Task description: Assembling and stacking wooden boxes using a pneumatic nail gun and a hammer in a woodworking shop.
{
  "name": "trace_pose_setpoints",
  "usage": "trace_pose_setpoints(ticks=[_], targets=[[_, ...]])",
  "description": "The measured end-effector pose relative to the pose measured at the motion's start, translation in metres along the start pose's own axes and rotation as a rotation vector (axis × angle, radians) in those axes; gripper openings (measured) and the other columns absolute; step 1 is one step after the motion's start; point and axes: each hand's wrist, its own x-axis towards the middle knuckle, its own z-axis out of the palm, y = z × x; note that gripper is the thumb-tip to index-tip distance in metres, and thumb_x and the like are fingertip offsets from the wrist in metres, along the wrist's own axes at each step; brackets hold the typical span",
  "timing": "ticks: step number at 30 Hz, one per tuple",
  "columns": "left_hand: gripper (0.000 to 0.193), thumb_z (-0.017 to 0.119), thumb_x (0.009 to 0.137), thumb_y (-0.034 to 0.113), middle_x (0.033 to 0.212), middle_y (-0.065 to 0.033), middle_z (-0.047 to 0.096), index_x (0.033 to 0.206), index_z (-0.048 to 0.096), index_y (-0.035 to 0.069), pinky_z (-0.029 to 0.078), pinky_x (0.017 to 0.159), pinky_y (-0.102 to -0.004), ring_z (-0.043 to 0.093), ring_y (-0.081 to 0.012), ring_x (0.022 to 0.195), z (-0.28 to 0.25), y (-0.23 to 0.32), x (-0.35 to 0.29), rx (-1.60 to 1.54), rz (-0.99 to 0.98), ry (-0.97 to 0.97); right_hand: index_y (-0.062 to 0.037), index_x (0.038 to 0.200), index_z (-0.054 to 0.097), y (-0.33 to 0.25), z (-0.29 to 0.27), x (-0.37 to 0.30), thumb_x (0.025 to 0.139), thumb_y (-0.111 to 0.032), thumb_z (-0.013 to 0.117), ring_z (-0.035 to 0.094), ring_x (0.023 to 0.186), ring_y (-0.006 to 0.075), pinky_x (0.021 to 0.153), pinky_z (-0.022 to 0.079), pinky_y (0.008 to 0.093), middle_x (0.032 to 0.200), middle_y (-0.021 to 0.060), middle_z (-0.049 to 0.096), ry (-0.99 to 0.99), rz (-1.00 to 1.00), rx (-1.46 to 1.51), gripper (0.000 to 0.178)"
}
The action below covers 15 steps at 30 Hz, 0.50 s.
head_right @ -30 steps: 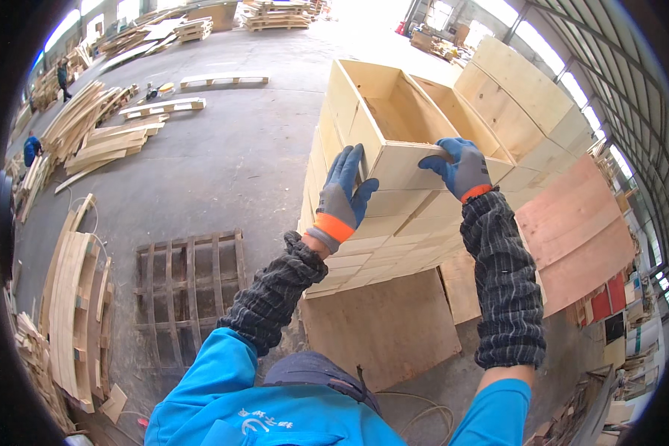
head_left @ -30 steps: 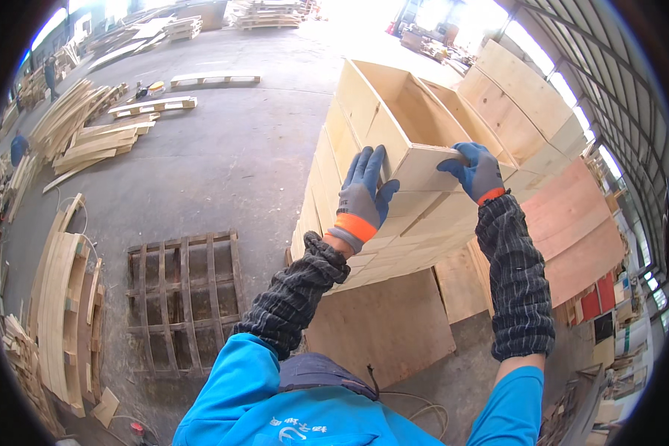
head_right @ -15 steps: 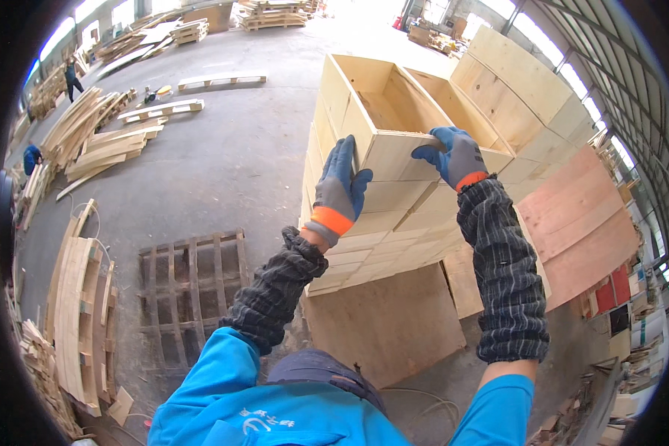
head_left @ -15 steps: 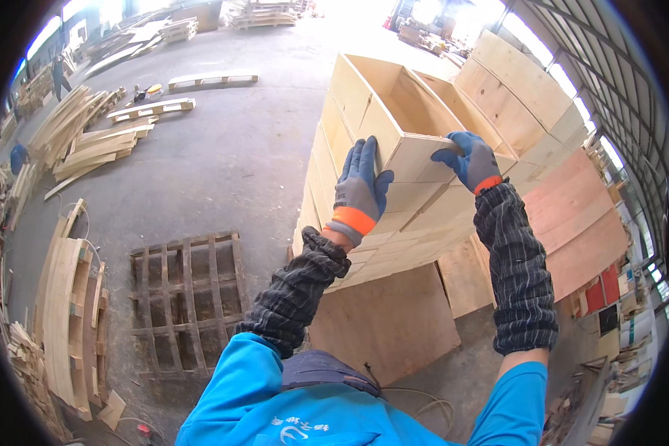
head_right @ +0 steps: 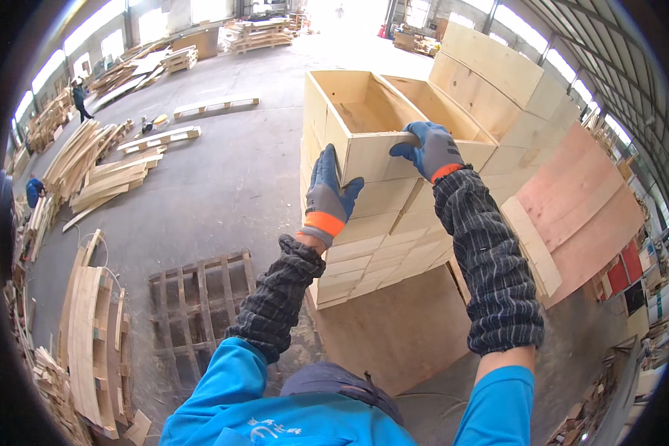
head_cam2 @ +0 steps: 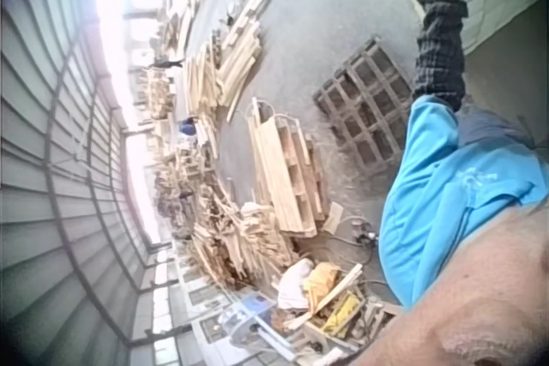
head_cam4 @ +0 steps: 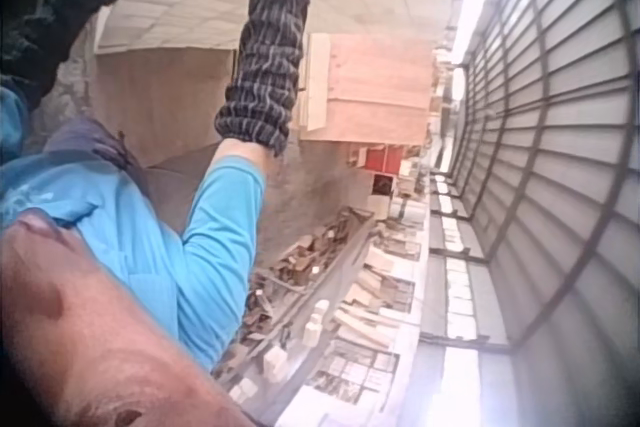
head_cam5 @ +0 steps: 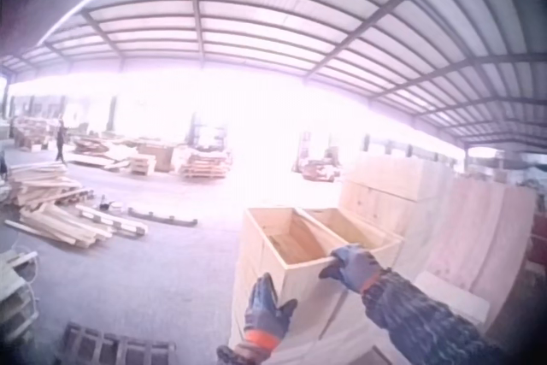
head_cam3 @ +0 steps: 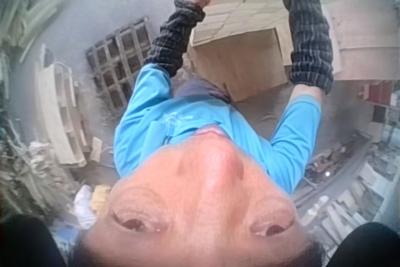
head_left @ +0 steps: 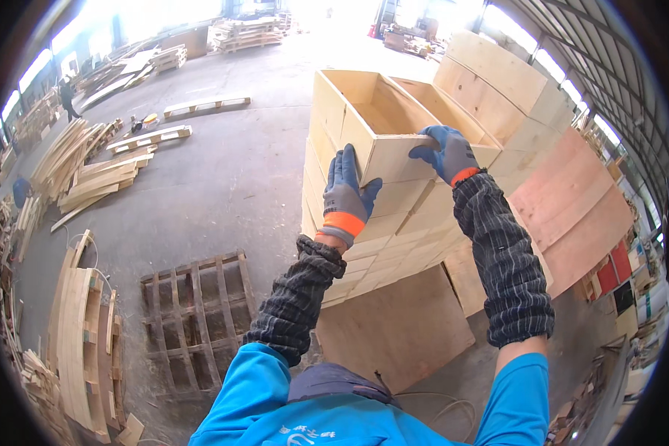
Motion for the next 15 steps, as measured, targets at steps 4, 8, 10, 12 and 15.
trace_pose_setpoints(ticks=[4, 8, 10, 12, 15], targets=[[0.101, 0.089, 0.084, 0.026, 0.16, -0.0305, 0.047, 0.164, 0.033, -0.002, 0.041, 0.123, -0.0508, 0.043, -0.0493, 0.15, -0.003, 0.0, 0.0, 0.094, 0.052, -0.039, -0.0049, 0.115, 0.076, 0.001, 0.002, -0.003, 0.079, -0.042, 0.094, 0.07, 0.109, 0.0399, 0.095, 0.057, 0.0483, 0.111, 0.02, 0.076, 0.037, 0.006, -0.016, 0.055], [0.106, 0.091, 0.081, 0.025, 0.161, -0.0314, 0.045, 0.165, 0.032, -0.001, 0.041, 0.124, -0.0506, 0.041, -0.0495, 0.151, -0.002, -0.008, 0.002, 0.052, -0.008, -0.044, -0.0035, 0.115, 0.075, -0.006, 0.002, 0.0, 0.078, -0.038, 0.096, 0.071, 0.108, 0.0384, 0.091, 0.059, 0.0469, 0.11, 0.0213, 0.076, 0.031, 0.038, 0.003, 0.054], [0.108, 0.093, 0.078, 0.025, 0.16, -0.0319, 0.046, 0.164, 0.033, -0.001, 0.04, 0.124, -0.0507, 0.041, -0.0501, 0.151, -0.001, -0.006, 0.001, 0.053, -0.039, -0.043, -0.0028, 0.114, 0.075, -0.01, -0.002, 0.001, 0.078, -0.038, 0.096, 0.072, 0.107, 0.0383, 0.091, 0.059, 0.0468, 0.11, 0.0214, 0.075, 0.018, 0.067, 0.012, 0.055], [0.109, 0.093, 0.078, 0.025, 0.159, -0.0319, 0.047, 0.164, 0.033, -0.001, 0.04, 0.124, -0.0507, 0.041, -0.0502, 0.151, 0.0, -0.007, 0.003, 0.07, -0.035, -0.037, -0.002, 0.114, 0.075, -0.011, -0.001, 0.002, 0.078, -0.037, 0.096, 0.072, 0.105, 0.0381, 0.09, 0.059, 0.0466, 0.11, 0.0215, 0.075, 0.004, 0.095, 0.021, 0.055], [0.109, 0.094, 0.077, 0.027, 0.158, -0.0318, 0.048, 0.164, 0.034, -0.001, 0.04, 0.124, -0.0509, 0.042, -0.0506, 0.15, 0.0, -0.008, 0.002, 0.067, -0.037, -0.037, -0.0016, 0.114, 0.074, -0.004, 0.002, 0.002, 0.077, -0.037, 0.097, 0.072, 0.104, 0.0385, 0.091, 0.059, 0.0466, 0.111, 0.0219, 0.075, -0.002, 0.097, -0.005, 0.056]])
